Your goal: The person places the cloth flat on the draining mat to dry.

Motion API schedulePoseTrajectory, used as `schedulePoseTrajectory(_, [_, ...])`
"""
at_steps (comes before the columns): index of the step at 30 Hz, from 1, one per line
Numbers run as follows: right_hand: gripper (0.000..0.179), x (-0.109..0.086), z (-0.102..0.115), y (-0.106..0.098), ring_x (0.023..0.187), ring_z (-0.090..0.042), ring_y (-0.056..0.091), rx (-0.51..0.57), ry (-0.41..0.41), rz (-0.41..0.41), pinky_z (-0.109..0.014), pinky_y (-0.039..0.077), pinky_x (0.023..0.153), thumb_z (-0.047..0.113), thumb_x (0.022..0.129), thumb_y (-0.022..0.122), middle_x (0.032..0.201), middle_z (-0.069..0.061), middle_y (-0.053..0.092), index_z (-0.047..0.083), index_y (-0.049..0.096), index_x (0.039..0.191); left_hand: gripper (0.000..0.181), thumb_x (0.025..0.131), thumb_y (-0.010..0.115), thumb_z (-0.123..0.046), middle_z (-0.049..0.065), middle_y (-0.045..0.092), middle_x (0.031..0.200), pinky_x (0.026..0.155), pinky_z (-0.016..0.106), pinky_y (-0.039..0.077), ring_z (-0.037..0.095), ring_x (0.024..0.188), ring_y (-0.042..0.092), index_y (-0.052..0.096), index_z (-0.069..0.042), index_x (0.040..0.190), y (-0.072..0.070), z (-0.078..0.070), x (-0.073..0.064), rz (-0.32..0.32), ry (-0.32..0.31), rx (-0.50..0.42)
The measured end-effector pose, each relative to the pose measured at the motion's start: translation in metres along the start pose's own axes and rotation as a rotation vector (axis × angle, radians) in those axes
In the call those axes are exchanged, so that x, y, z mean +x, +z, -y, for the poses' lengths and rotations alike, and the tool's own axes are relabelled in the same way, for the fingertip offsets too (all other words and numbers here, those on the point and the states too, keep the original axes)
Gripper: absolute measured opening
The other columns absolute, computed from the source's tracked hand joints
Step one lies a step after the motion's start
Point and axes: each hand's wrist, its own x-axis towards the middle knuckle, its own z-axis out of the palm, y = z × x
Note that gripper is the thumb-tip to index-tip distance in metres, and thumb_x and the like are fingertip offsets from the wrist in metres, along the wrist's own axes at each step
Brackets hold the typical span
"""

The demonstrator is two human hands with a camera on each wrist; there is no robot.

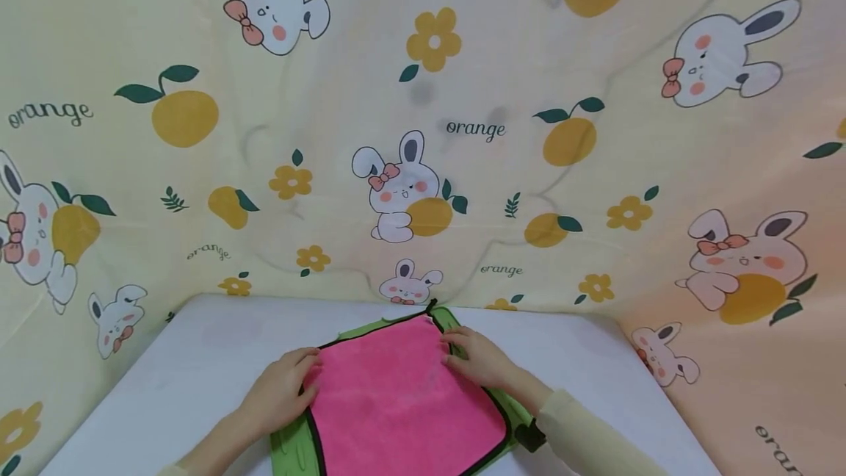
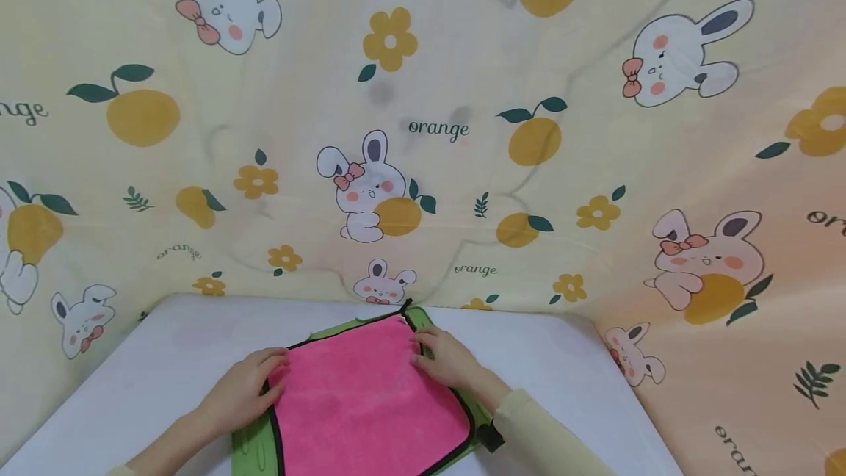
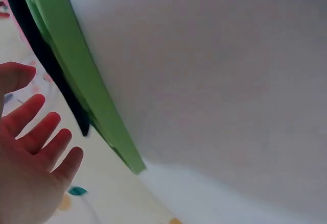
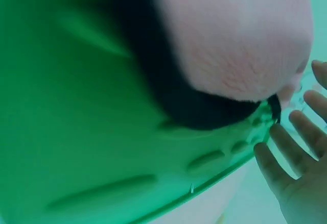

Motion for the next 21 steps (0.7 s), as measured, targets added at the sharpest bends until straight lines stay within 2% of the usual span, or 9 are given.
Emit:
schedulePoseTrajectory(5, [0.049, -0.024, 0.016, -0.001, 0.142, -0.038, 0.047, -0.098, -0.081, 0.096, -0.057, 0.040, 0.114, 0.029, 0.103, 0.067, 0.152, -0.015, 0.053, 0.006, 0.060, 0.145, 0.043, 0.096, 0.075, -0.028, 0.019, 0.061, 0.140, 0.103, 0.057, 0.049, 0.038, 0.129, 0.059, 0.067, 0.000, 0.128, 0.000, -0.017, -0.013, 0.129, 0.060, -0.006])
schedulePoseTrajectory(7, [0.052, -0.033, 0.021, 0.001, 0.146, -0.037, 0.043, -0.151, -0.116, 0.132, -0.058, 0.037, 0.116, 0.034, 0.104, 0.064, 0.156, -0.011, 0.050, 0.010, 0.057, 0.149, 0.051, 0.098, 0.071, -0.037, 0.017, 0.058, 0.145, 0.105, 0.061, 0.046, 0.039, 0.134, 0.054, 0.065, -0.002, 0.135, 0.001, -0.024, -0.019, 0.203, 0.060, -0.027])
schedulePoseTrajectory(13, [0.061, -0.051, 0.023, 0.006, 0.153, -0.036, 0.031, -0.325, -0.142, 0.229, -0.063, 0.029, 0.119, 0.051, 0.105, 0.055, 0.164, 0.000, 0.041, 0.021, 0.048, 0.157, 0.080, 0.099, 0.054, -0.067, 0.014, 0.046, 0.159, 0.110, 0.069, 0.036, 0.042, 0.147, 0.040, 0.050, -0.008, 0.154, 0.009, -0.035, -0.032, 0.385, 0.100, -0.020])
schedulePoseTrajectory(17, [0.067, -0.056, 0.018, 0.009, 0.156, -0.034, 0.025, -0.361, -0.102, 0.284, -0.063, 0.026, 0.120, 0.058, 0.104, 0.051, 0.169, 0.002, 0.032, 0.023, 0.041, 0.161, 0.087, 0.096, 0.051, -0.073, 0.013, 0.040, 0.164, 0.110, 0.071, 0.035, 0.042, 0.148, 0.038, 0.046, -0.011, 0.157, 0.012, -0.035, -0.037, 0.418, 0.118, -0.009])
schedulePoseTrajectory(21, [0.073, -0.059, 0.013, 0.011, 0.156, -0.033, 0.024, -0.307, -0.068, 0.305, -0.065, 0.024, 0.120, 0.061, 0.103, 0.051, 0.172, -0.003, 0.024, 0.022, 0.037, 0.163, 0.086, 0.097, 0.054, -0.071, 0.014, 0.038, 0.165, 0.107, 0.073, 0.036, 0.043, 0.148, 0.038, 0.045, -0.012, 0.158, 0.012, -0.034, -0.040, 0.425, 0.122, -0.015])
